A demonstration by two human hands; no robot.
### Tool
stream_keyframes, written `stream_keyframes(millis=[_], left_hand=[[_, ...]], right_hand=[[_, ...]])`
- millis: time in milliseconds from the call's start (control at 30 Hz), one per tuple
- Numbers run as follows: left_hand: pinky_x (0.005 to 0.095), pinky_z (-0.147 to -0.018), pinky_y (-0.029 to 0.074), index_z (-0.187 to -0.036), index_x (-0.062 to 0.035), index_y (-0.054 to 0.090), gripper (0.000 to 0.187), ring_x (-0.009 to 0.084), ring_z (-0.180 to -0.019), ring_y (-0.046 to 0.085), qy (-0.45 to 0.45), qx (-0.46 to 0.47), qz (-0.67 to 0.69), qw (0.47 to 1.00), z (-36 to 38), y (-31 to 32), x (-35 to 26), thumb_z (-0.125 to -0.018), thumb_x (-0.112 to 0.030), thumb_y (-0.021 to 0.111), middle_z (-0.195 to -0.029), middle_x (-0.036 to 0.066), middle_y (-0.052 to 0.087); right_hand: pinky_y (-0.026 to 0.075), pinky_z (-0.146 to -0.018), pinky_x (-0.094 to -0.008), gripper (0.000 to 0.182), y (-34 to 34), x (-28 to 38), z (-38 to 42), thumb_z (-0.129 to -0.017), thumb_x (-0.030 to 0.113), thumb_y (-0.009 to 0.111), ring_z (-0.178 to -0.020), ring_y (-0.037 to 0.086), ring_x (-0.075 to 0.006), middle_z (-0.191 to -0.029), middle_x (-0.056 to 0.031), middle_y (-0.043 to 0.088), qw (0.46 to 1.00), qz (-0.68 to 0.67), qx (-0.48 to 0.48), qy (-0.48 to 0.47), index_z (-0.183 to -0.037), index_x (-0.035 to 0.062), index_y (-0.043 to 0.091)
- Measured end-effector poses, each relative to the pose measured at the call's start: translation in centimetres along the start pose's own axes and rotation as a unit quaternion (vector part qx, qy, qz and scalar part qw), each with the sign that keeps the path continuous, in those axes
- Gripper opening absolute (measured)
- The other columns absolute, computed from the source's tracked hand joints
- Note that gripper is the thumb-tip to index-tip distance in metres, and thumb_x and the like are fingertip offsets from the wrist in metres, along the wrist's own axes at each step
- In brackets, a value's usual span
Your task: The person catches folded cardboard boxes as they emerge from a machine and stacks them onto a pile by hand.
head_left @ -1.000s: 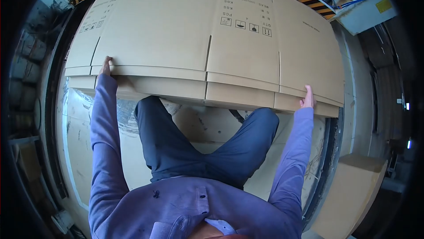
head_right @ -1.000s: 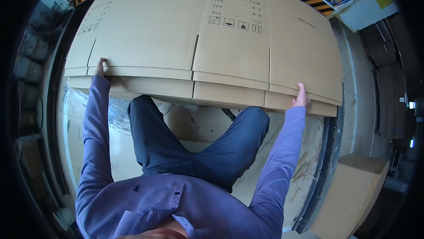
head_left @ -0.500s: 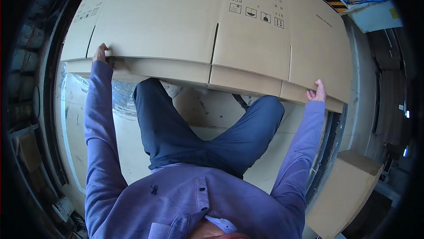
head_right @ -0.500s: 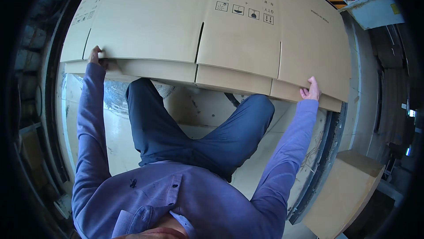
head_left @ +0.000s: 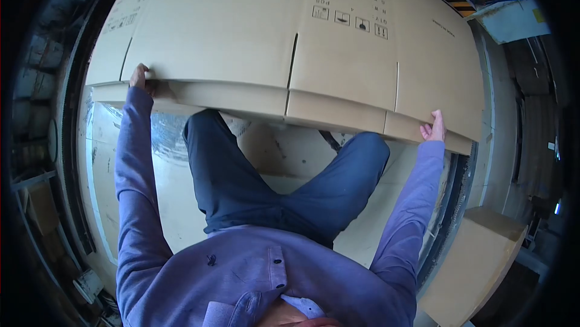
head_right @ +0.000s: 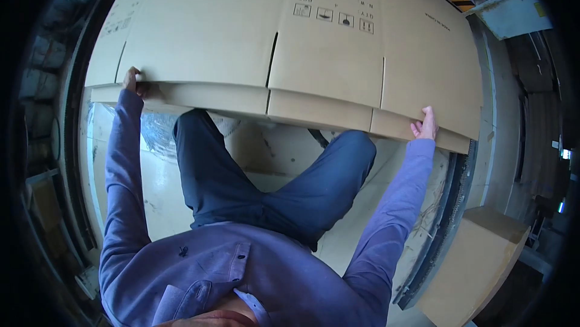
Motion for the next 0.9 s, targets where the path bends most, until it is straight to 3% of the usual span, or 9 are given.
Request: stream_keyframes(millis=[67, 267, 333, 367, 400, 433, 567, 667, 900], left_hand=[[0.0356, -0.036, 0.032, -0.083, -0.0133, 0.052, 0.027, 0.0223, -0.041, 0.043, 0.079, -0.004, -0.008, 0.997, 0.3, 0.0, -0.8, -0.07, -0.036, 0.05, -0.056, 0.01, 0.042], [0.037, -0.051, 0.04, -0.091, -0.0097, 0.055, 0.034, 0.0244, -0.066, 0.053, 0.068, -0.038, -0.022, 0.997, -3.8, -1.8, 1.1, -0.068, -0.034, 0.05, -0.074, 0.013, 0.053], [0.0367, -0.062, 0.044, -0.087, 0.0014, 0.057, 0.046, 0.0259, -0.071, 0.057, -0.004, 0.084, 0.104, 0.991, -4.8, 0.4, 2.9, -0.067, -0.039, 0.05, -0.083, 0.015, 0.058], [0.0356, -0.073, 0.044, -0.086, 0.0025, 0.059, 0.052, 0.031, -0.081, 0.057, 0.107, -0.106, -0.069, 0.986, -5.5, -3.6, 2.2, -0.065, -0.045, 0.052, -0.087, 0.02, 0.059], [0.0371, -0.086, 0.038, -0.089, 0.0021, 0.062, 0.059, 0.0372, -0.097, 0.051, 0.157, -0.106, -0.208, 0.96, 1.1, -2.0, -1.1, -0.061, -0.049, 0.055, -0.099, 0.029, 0.055], [0.0384, -0.094, 0.032, -0.096, -0.0014, 0.063, 0.064, 0.0399, -0.106, 0.043, 0.127, -0.158, -0.115, 0.972, -4.1, -3.6, 2.3, -0.059, -0.053, 0.054, -0.11, 0.033, 0.049], [0.0414, -0.1, 0.022, -0.111, -0.0185, 0.06, 0.059, 0.0401, -0.116, 0.035, 0.154, -0.15, -0.11, 0.97, -6.1, -4.1, 3.2, -0.072, -0.058, 0.038, -0.121, 0.025, 0.047], [0.0392, -0.09, 0.034, -0.128, -0.0086, 0.042, 0.084, 0.0261, -0.108, 0.046, 0.06, -0.17, -0.036, 0.983, -6.2, -4.9, 4.2, -0.071, -0.071, 0.04, -0.125, 0.016, 0.044], [0.0435, -0.086, 0.035, -0.135, -0.0074, 0.03, 0.096, 0.0302, -0.105, 0.046, 0.022, -0.109, 0.022, 0.994, -2.3, -3.6, 2.5, -0.067, -0.075, 0.043, -0.123, 0.018, 0.044]], right_hand=[[0.044, -0.076, -0.0364, 0.066, 0.2, 0.0, -0.4, -0.062, 0.033, 0.066, -0.102, 0.039, -0.0254, -0.116, -0.0114, 0.036, 1.0, -0.001, -0.002, 0.002, -0.119, 0.0095, 0.041], [0.044, -0.08, -0.0357, 0.07, -0.2, -0.1, 0.2, -0.062, 0.035, 0.066, -0.108, 0.039, -0.0279, -0.122, -0.0139, 0.035, 1.0, -0.009, -0.007, -0.021, -0.122, 0.0086, 0.04], [0.043, -0.082, -0.0353, 0.069, -0.6, -0.6, -0.4, -0.063, 0.038, 0.065, -0.111, 0.038, -0.0267, -0.123, -0.0099, 0.037, 0.998, -0.021, 0.009, -0.053, -0.12, 0.0076, 0.043], [0.043, -0.085, -0.036, 0.07, -0.2, -1.2, -1.4, -0.063, 0.04, 0.066, -0.113, 0.037, -0.0261, -0.125, -0.0095, 0.037, 0.999, -0.016, 0.034, -0.035, -0.121, 0.0081, 0.042], [0.042, -0.086, -0.0366, 0.072, -0.6, -1.7, -2.1, -0.063, 0.041, 0.066, -0.113, 0.037, -0.026, -0.127, -0.009, 0.035, 0.998, -0.043, 0.021, -0.043, -0.122, 0.0084, 0.04], [0.042, -0.086, -0.037, 0.075, -0.9, -2.2, -3.1, -0.063, 0.043, 0.067, -0.113, 0.037, -0.0258, -0.126, -0.0086, 0.034, 0.997, -0.059, 0.024, -0.034, -0.123, 0.0088, 0.038], [0.04, -0.087, -0.0378, 0.086, -1.1, -1.4, -2.0, -0.063, 0.059, 0.062, -0.111, 0.039, -0.0275, -0.126, -0.011, 0.032, 0.988, -0.136, 0.062, -0.022, -0.13, 0.0172, 0.028], [0.038, -0.088, -0.038, 0.091, -1.0, -1.2, -0.3, -0.064, 0.067, 0.058, -0.11, 0.039, -0.0292, -0.128, -0.0136, 0.027, 0.986, -0.161, 0.048, -0.02, -0.134, 0.0217, 0.022], [0.036, -0.09, -0.0374, 0.09, -0.7, -0.8, 0.7, -0.063, 0.07, 0.056, -0.113, 0.036, -0.0286, -0.13, -0.0108, 0.028, 0.989, -0.144, 0.024, -0.014, -0.135, 0.0258, 0.023]])
Point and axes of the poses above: each hand's wrist, its own z-axis away from the middle knuckle, its own y-axis out of the palm, x = y × z, the point moved 8 cm from there along -z, towards the middle knuckle
